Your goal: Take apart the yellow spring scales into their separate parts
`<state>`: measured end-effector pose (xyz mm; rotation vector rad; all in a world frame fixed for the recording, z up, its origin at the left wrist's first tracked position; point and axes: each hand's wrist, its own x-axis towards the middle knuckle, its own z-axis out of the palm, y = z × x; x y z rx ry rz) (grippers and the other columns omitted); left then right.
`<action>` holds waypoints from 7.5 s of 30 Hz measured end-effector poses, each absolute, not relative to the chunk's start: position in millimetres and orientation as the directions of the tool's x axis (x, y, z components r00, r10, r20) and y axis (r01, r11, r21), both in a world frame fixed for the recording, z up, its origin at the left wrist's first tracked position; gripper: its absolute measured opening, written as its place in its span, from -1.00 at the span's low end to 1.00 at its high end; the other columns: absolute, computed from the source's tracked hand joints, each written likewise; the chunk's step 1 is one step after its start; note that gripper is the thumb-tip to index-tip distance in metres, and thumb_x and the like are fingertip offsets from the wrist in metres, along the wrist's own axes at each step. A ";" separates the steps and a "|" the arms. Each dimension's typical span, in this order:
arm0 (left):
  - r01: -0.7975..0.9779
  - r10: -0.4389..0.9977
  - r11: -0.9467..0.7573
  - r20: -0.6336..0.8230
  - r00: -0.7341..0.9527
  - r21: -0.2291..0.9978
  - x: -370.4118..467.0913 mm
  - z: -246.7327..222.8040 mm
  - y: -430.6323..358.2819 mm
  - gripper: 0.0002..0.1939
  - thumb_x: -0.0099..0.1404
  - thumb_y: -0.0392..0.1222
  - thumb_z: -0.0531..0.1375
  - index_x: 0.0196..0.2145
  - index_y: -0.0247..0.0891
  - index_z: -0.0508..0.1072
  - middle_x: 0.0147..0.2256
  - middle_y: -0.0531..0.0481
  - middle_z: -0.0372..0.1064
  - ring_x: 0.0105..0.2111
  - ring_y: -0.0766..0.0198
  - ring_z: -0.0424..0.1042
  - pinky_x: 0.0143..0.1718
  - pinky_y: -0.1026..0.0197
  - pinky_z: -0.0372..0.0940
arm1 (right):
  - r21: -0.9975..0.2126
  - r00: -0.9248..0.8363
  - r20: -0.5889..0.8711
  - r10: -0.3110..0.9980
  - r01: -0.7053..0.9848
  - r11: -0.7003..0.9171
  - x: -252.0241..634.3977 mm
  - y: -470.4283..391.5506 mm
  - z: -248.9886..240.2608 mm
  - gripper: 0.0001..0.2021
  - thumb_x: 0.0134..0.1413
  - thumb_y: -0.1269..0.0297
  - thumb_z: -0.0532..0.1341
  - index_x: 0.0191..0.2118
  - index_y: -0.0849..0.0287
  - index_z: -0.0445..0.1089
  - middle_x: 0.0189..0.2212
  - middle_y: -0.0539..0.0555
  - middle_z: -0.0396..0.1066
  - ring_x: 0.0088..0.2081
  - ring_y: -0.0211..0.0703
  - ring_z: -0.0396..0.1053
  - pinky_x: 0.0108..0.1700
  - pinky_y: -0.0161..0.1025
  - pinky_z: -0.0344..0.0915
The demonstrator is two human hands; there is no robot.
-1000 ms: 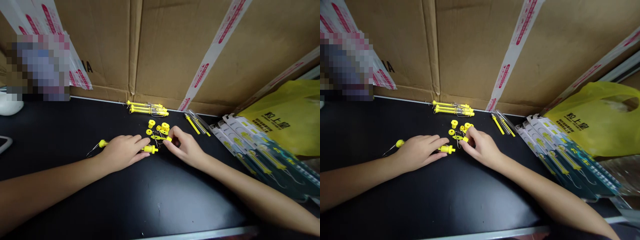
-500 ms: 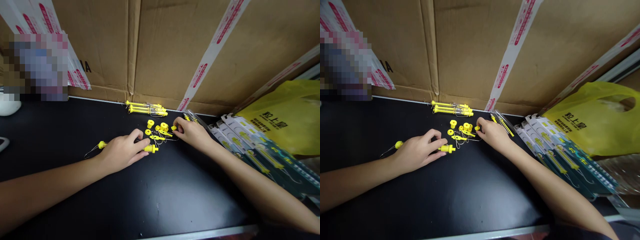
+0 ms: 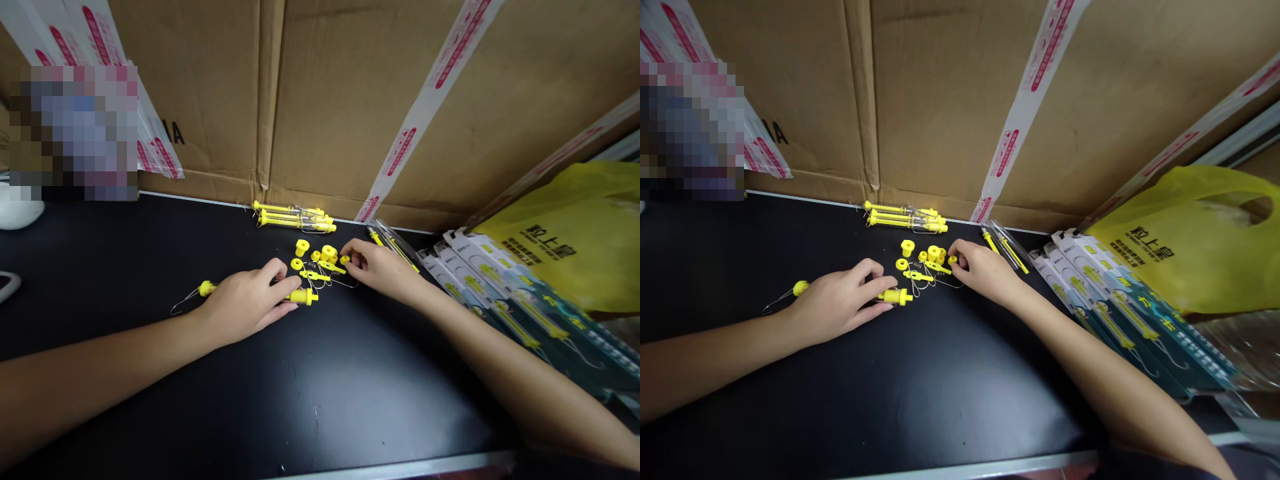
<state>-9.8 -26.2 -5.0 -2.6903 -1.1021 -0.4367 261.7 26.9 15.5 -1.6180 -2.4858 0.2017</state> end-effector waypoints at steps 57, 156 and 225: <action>0.482 0.417 -0.860 0.315 0.852 -0.166 -11.1 -7.8 -25.8 -0.73 0.39 -0.06 -0.06 -0.03 -0.12 0.28 -0.36 0.09 0.26 -0.42 0.37 0.34 -0.46 0.33 0.16 | -0.252 -0.749 0.285 0.599 0.544 0.800 212.4 -31.3 -10.3 -0.72 0.18 0.10 0.04 -0.47 0.14 0.12 -0.54 -0.02 0.20 -0.50 -0.27 0.13 -0.44 -0.33 0.02; 0.441 0.335 -0.886 0.465 0.820 -0.140 -7.7 -6.6 -32.3 -0.69 0.35 -0.02 -0.06 -0.39 -0.24 0.30 -0.53 0.10 0.30 -0.57 0.37 0.32 -0.55 0.29 0.06 | -0.267 -0.814 0.438 0.381 0.287 0.920 221.0 -29.5 -16.9 -0.84 0.25 0.41 -0.03 -0.10 0.19 0.20 -0.38 0.08 0.41 -0.39 -0.28 0.36 -0.34 -0.35 0.30; 0.534 0.370 -0.820 0.522 0.769 -0.206 -5.2 -9.6 -33.6 -0.56 0.33 0.18 -0.07 -0.47 -0.23 0.21 -0.63 0.14 0.27 -0.63 0.35 0.32 -0.61 0.26 -0.07 | -0.518 -0.618 0.258 0.742 0.560 0.646 205.8 -39.0 -11.7 -0.62 0.27 0.18 -0.05 -0.58 0.17 -0.02 -0.67 -0.13 -0.04 -0.63 -0.41 -0.02 -0.53 -0.39 -0.08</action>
